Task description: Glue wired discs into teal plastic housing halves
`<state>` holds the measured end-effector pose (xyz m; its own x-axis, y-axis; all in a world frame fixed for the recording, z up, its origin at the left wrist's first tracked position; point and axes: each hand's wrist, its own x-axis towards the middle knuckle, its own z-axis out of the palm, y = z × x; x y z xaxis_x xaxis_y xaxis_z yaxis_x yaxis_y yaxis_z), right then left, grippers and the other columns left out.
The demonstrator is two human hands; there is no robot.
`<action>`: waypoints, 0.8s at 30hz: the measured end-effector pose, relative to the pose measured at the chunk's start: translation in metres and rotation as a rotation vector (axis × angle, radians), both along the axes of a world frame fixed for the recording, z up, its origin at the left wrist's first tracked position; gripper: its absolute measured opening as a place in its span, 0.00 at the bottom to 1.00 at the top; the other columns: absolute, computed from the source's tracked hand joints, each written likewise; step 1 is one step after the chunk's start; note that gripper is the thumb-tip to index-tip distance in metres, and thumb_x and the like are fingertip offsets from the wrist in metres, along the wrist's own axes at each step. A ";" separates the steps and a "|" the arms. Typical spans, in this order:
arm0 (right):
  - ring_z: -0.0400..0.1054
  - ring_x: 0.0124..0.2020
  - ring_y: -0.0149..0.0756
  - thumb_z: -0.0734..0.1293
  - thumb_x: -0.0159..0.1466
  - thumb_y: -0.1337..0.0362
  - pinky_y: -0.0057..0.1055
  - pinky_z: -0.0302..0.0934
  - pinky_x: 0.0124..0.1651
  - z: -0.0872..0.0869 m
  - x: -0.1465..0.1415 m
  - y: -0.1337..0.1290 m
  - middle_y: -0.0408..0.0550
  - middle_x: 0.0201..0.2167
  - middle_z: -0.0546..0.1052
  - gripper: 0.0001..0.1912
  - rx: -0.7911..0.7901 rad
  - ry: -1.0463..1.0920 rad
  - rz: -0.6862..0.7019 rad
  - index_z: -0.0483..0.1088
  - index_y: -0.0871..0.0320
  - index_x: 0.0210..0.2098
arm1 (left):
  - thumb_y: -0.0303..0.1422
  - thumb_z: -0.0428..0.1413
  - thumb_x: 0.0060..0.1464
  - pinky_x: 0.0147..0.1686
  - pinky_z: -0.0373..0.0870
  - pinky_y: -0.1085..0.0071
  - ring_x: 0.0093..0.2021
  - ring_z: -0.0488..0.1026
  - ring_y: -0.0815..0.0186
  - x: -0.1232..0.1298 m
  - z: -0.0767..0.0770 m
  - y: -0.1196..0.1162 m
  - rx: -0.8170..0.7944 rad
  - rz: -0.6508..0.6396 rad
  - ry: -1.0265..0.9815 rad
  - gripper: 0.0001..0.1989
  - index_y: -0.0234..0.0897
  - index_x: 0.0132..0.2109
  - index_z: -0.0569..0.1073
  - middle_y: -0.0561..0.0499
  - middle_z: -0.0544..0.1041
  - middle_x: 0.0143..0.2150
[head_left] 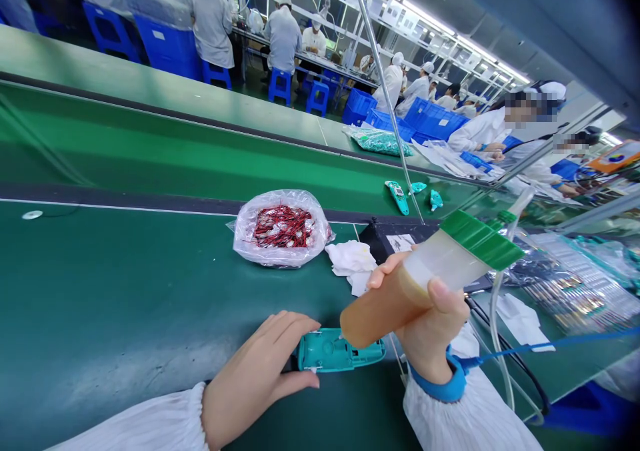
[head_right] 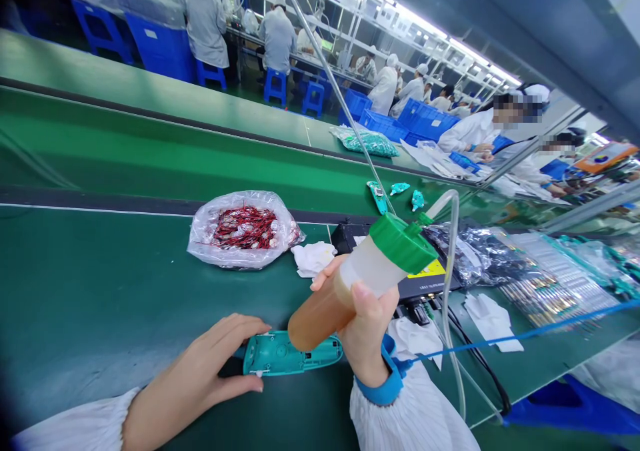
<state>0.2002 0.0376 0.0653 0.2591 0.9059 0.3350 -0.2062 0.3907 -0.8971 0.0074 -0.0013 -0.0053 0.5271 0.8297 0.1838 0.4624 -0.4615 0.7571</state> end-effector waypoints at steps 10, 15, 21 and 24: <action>0.69 0.17 0.38 0.65 0.51 0.59 0.32 0.61 0.19 0.003 -0.003 -0.002 0.43 0.22 0.75 0.12 0.048 -0.017 0.084 0.70 0.55 0.34 | 0.38 0.60 0.54 0.47 0.70 0.66 0.45 0.73 0.62 0.000 -0.004 -0.001 0.045 -0.027 -0.012 0.20 0.46 0.52 0.65 0.54 0.75 0.47; 0.69 0.17 0.39 0.68 0.53 0.56 0.32 0.61 0.19 0.003 -0.004 -0.004 0.44 0.22 0.75 0.14 0.075 -0.013 0.124 0.70 0.55 0.37 | 0.35 0.61 0.54 0.46 0.69 0.66 0.45 0.73 0.62 -0.001 -0.006 -0.001 0.033 -0.040 -0.008 0.22 0.47 0.53 0.63 0.54 0.74 0.47; 0.68 0.19 0.38 0.68 0.55 0.55 0.32 0.60 0.20 0.000 -0.004 -0.005 0.44 0.23 0.75 0.14 0.120 -0.057 0.172 0.70 0.54 0.39 | 0.34 0.62 0.53 0.44 0.69 0.67 0.45 0.72 0.61 -0.001 -0.005 -0.001 0.036 -0.061 0.002 0.23 0.47 0.53 0.61 0.55 0.73 0.47; 0.68 0.18 0.38 0.67 0.56 0.54 0.32 0.60 0.20 -0.001 -0.005 -0.006 0.44 0.23 0.74 0.15 0.157 -0.086 0.183 0.70 0.54 0.40 | 0.32 0.62 0.53 0.42 0.69 0.68 0.45 0.72 0.61 0.000 -0.004 -0.001 0.036 -0.068 0.007 0.24 0.47 0.53 0.60 0.55 0.73 0.47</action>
